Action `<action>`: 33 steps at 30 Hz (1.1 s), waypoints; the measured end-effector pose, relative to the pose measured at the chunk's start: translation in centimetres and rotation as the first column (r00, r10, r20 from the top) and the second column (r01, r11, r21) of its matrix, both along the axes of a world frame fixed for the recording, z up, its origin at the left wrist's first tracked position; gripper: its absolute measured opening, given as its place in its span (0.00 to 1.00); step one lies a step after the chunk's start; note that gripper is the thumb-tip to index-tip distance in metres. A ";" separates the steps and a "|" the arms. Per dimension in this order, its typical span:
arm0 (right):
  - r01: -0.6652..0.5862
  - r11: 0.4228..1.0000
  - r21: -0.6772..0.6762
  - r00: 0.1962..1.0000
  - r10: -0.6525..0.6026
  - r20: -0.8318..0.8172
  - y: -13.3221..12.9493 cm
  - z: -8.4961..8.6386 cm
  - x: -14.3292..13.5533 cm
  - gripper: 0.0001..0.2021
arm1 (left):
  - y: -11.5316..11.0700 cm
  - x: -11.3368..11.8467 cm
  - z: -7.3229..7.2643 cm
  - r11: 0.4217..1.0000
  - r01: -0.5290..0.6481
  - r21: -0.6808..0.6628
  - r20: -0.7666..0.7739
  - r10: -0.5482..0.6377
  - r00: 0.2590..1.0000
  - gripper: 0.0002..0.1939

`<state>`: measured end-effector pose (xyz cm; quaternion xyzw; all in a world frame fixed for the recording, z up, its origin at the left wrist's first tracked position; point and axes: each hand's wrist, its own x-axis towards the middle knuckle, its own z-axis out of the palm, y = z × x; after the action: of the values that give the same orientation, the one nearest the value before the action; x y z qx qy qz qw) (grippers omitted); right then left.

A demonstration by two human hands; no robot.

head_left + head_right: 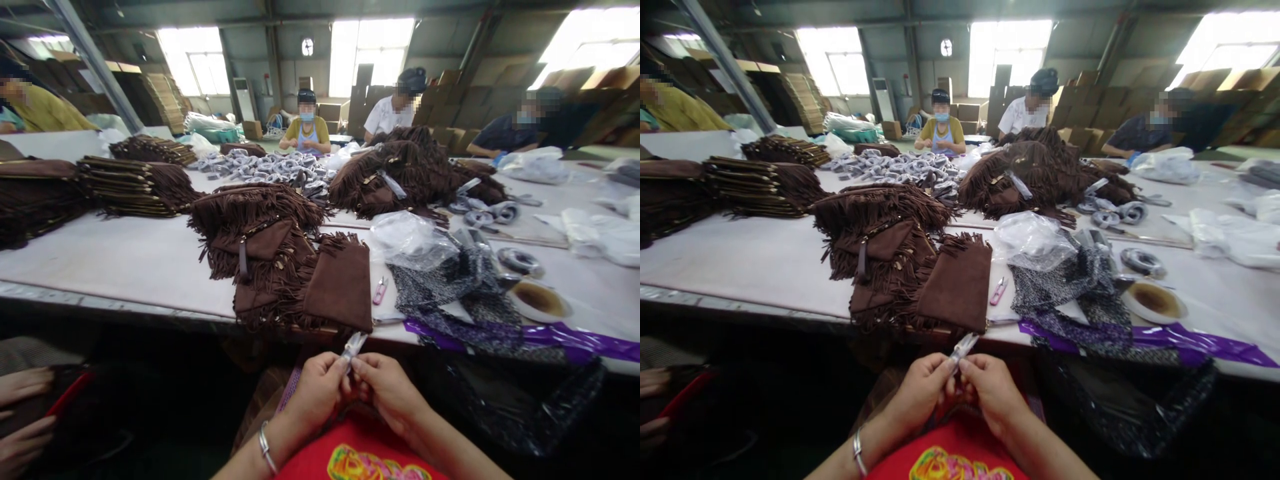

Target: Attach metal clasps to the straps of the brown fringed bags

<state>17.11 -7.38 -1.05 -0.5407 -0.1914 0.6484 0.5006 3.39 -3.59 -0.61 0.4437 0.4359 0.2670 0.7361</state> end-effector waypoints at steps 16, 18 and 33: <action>-0.063 0.986 0.152 0.952 0.105 -0.286 1.1 -0.9 -0.5 0.21 | 0.6 -0.3 0.3 0.896 0.184 -0.404 0.465 0.028 0.885 0.14; -0.031 0.990 0.140 0.949 0.073 -0.305 1.3 -1.6 -0.7 0.21 | 0.8 -0.5 0.1 0.860 0.246 -0.447 0.520 0.026 0.854 0.13; -0.078 0.982 0.169 0.904 0.141 -0.404 3.6 -2.7 -0.3 0.18 | 1.2 -0.5 -1.0 0.845 0.375 -0.380 0.579 -0.098 0.809 0.17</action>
<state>16.83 -3.75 -3.79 -0.3402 -0.1588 0.7594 0.5314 2.91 -2.35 -1.64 0.2076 0.2025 0.1676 0.9422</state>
